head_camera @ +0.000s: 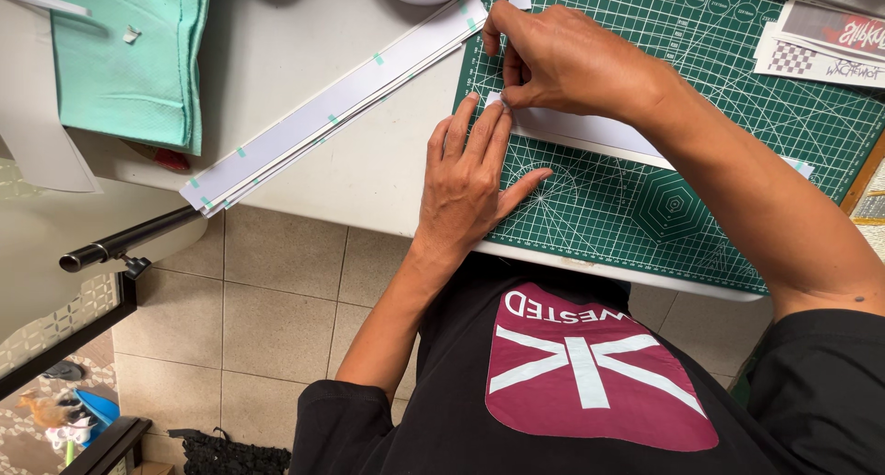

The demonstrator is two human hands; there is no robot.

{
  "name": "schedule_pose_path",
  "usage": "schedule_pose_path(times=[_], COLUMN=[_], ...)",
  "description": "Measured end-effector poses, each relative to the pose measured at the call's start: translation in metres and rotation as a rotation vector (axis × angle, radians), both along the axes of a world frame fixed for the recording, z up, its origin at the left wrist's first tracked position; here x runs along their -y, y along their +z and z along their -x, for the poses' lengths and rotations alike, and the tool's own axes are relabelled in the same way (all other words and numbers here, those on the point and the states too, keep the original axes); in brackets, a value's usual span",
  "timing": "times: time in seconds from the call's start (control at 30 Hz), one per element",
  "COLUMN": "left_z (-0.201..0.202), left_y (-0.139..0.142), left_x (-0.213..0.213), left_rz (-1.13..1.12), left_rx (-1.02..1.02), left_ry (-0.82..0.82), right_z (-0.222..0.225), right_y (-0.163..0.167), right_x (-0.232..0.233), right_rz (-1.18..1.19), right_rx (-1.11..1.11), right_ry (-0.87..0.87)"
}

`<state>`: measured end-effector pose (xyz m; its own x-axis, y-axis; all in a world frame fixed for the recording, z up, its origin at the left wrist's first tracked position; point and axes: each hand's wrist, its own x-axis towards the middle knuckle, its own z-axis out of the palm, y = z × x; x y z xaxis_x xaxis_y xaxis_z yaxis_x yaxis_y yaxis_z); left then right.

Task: The person aligns a long white paper strip on a green cutting mat using a clear ruler, then applies small pieces of green tape to secure the strip. They repeat this process with additional strips, using scissors to cut the tape and ensuring each piece is placed precisely.

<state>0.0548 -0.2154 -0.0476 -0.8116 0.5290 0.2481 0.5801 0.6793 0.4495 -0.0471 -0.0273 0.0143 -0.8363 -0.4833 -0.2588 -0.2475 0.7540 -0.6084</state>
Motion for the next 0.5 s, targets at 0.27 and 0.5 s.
schedule_pose_path(times=[0.27, 0.5], left_z=[0.0011, 0.0012], left_y=[0.0004, -0.0012], left_x=[0.0003, 0.0005], left_rz=[0.021, 0.024], left_rx=[-0.065, -0.077], left_ry=[-0.002, -0.020], right_z=[-0.0017, -0.0058], right_y=[0.0039, 0.0028], right_x=[0.0011, 0.0019], right_rz=[0.024, -0.010], right_rx=[-0.067, -0.082], right_ry=[0.033, 0.030])
